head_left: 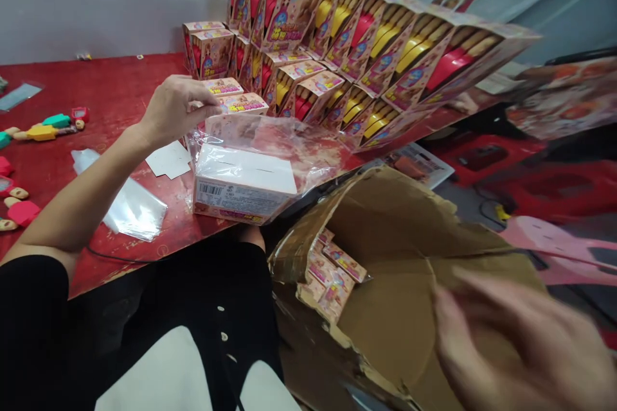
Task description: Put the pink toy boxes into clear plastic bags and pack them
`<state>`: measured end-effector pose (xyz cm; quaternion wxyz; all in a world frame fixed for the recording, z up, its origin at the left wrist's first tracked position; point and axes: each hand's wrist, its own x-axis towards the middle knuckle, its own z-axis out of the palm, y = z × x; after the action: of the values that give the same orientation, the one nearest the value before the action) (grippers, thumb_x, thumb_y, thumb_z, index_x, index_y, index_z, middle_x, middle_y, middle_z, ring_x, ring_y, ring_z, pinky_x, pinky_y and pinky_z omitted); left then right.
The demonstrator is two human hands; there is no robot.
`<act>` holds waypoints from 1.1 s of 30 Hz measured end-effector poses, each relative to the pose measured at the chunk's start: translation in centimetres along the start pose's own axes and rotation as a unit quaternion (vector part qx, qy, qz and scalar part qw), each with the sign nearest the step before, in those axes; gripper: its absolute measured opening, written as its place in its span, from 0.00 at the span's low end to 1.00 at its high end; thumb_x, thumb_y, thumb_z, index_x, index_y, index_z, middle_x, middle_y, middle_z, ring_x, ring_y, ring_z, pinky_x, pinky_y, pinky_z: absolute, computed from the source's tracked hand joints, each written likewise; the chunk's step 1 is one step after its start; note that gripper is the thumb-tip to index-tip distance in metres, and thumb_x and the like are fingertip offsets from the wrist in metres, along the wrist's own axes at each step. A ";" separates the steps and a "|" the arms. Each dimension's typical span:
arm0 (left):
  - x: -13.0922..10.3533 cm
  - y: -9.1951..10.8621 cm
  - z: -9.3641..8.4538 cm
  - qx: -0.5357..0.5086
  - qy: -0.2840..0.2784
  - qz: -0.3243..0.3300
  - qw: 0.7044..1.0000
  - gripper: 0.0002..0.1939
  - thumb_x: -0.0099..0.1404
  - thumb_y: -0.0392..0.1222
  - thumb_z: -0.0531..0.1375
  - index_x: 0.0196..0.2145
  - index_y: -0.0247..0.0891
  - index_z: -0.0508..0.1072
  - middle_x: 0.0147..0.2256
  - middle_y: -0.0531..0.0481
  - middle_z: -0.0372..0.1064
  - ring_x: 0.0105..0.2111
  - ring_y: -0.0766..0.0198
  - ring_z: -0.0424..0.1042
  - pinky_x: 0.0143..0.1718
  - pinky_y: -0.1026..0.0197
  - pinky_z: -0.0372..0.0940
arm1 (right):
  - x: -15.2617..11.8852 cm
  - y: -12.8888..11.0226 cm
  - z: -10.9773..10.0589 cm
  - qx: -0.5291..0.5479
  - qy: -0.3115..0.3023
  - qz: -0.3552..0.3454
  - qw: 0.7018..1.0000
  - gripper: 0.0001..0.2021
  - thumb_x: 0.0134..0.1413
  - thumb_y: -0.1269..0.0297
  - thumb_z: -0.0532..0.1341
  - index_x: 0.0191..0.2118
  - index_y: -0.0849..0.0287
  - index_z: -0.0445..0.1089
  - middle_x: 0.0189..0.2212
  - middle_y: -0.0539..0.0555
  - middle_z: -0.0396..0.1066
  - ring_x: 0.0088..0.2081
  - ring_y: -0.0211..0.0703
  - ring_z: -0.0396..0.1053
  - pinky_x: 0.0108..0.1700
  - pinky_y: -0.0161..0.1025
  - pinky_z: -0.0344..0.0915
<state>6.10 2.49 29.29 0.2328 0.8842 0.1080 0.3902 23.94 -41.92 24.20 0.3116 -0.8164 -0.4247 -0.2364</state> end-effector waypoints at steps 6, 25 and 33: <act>-1.9 0.8 -1.1 0.082 -0.016 0.021 0.996 0.04 0.57 0.47 0.69 0.30 0.46 0.81 0.32 0.54 0.80 0.40 0.58 0.78 0.59 0.48 0.63 | 17.2 -2.0 10.6 0.193 -0.119 -0.130 0.965 0.28 0.55 0.58 0.65 0.61 0.63 0.70 0.55 0.64 0.73 0.59 0.56 0.68 0.65 0.56 0.62; -22.8 1.0 9.8 -0.143 0.179 -0.313 0.922 0.15 0.66 0.56 0.63 0.39 0.44 0.81 0.42 0.43 0.81 0.37 0.55 0.81 0.44 0.48 0.76 | -4.7 0.2 23.7 0.262 -0.028 -0.071 0.962 0.29 0.66 0.67 0.54 0.71 0.56 0.57 0.66 0.61 0.63 0.66 0.52 0.65 0.65 0.54 0.68; -16.2 0.9 4.1 0.062 0.355 -0.215 0.908 0.29 0.74 0.64 0.49 0.66 0.49 0.60 0.65 0.43 0.63 0.67 0.58 0.63 0.65 0.52 0.63 | -1.0 -1.1 17.1 0.360 0.074 0.117 0.923 0.27 0.67 0.57 0.57 0.70 0.41 0.59 0.69 0.57 0.58 0.70 0.63 0.56 0.70 0.66 0.57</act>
<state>-1.70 -5.68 16.95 0.2020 0.6554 0.3950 0.6112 24.53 -29.87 12.02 0.6405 -0.6736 -0.3579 -0.0894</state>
